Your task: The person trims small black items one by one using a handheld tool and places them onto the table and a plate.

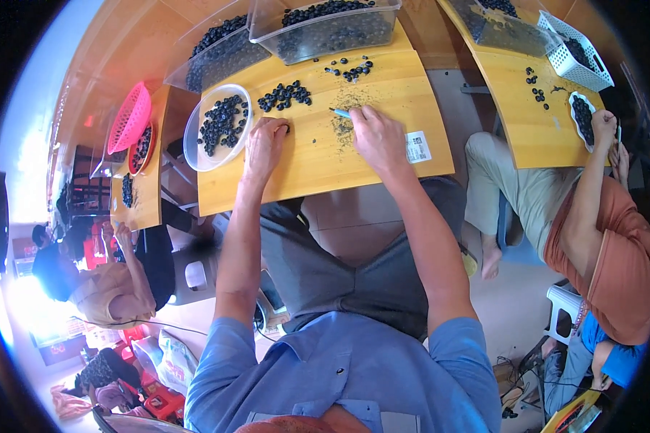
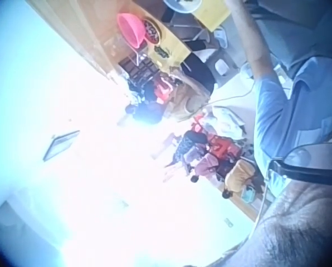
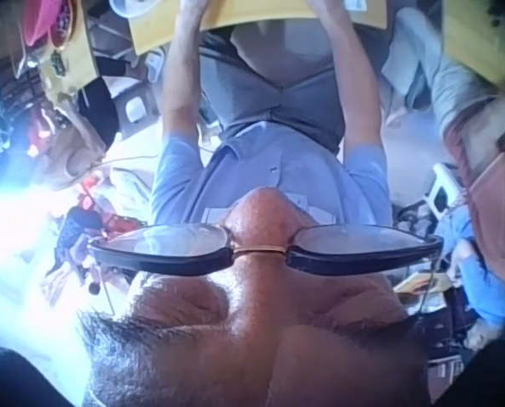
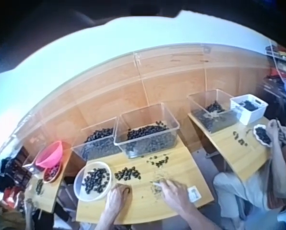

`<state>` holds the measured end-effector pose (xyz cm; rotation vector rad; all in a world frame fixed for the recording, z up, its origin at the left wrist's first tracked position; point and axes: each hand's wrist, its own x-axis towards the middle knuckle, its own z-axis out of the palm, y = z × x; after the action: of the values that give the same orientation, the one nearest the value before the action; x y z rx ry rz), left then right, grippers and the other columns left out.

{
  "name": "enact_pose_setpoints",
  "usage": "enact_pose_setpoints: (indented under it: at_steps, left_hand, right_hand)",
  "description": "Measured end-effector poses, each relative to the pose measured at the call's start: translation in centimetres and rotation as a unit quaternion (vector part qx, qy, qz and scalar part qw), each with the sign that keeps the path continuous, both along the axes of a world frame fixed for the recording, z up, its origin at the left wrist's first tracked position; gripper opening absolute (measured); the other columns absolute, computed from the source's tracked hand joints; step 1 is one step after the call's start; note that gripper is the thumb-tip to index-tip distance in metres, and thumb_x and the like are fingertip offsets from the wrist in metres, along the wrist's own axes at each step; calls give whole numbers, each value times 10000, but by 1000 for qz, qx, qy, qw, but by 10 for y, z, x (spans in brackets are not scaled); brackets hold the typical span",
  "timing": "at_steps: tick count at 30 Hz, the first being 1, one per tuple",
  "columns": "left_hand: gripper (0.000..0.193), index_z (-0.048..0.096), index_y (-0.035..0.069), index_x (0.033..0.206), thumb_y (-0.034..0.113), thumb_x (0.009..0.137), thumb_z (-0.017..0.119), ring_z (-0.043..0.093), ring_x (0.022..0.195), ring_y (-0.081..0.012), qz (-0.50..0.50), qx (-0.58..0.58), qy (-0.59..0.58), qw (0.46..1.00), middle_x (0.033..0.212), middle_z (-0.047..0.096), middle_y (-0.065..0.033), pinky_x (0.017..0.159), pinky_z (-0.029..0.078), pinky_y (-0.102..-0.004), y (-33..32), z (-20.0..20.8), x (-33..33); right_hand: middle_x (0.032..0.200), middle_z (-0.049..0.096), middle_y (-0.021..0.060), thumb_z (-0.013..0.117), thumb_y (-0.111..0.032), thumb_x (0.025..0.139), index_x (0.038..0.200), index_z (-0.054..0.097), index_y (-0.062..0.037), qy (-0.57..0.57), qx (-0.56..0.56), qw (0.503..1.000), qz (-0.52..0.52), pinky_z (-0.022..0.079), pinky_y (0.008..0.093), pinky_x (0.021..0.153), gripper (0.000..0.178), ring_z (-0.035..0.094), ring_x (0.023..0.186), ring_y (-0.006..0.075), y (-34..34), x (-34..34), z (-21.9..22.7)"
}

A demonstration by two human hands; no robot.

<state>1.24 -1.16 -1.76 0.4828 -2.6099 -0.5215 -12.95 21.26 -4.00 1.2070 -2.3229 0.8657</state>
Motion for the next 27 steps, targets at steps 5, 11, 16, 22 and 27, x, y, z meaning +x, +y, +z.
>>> enact_pose_setpoints:
  at_steps: [5, 11, 16, 22, 27]
  left_hand:
    - [143, 778, 24, 1031, 84, 928, 699, 713, 940, -374, 16, 44, 30, 998, 1016, 727, -184, 838, 565, -437, 11, 3, -3]
    - [133, 787, 40, 1014, 71, 894, 739, 720, 897, -346, 28, 68, 24, 997, 1000, 727, -161, 819, 567, -411, 16, -7, -4]
    - [130, 790, 45, 1003, 38, 876, 763, 718, 860, -296, 43, 86, 58, 994, 983, 715, -143, 798, 572, -385, 30, -10, -8]
    - [169, 786, 23, 1054, 9, 886, 769, 702, 861, -164, 53, 286, 157, 944, 1038, 713, -95, 793, 572, -298, 50, -7, -31]
    - [200, 777, 7, 1087, 11, 887, 781, 669, 826, -135, 24, 344, 166, 924, 1015, 702, -79, 789, 557, -275, 71, -12, -47]
  right_hand:
    - [880, 655, 77, 703, -90, 851, 1050, 711, -77, 6, 11, 1000, -7, 597, 451, 676, 200, 729, 820, 289, 2, -1, 0]
    - [891, 657, 99, 695, -76, 849, 1090, 713, -48, 0, 1, 1000, 7, 593, 454, 684, 244, 721, 826, 297, 0, 4, 1]
    - [892, 657, 103, 695, -67, 842, 1092, 713, -40, -9, 15, 1000, 4, 592, 452, 688, 252, 721, 832, 303, 3, 2, 3]
    - [883, 661, 99, 697, -51, 834, 1074, 719, -44, -11, 14, 1000, 4, 596, 444, 693, 241, 722, 828, 301, 1, 3, 6]
    - [875, 663, 93, 699, -46, 836, 1059, 723, -57, -5, 31, 999, -12, 600, 431, 696, 225, 724, 825, 292, 0, 4, 7]
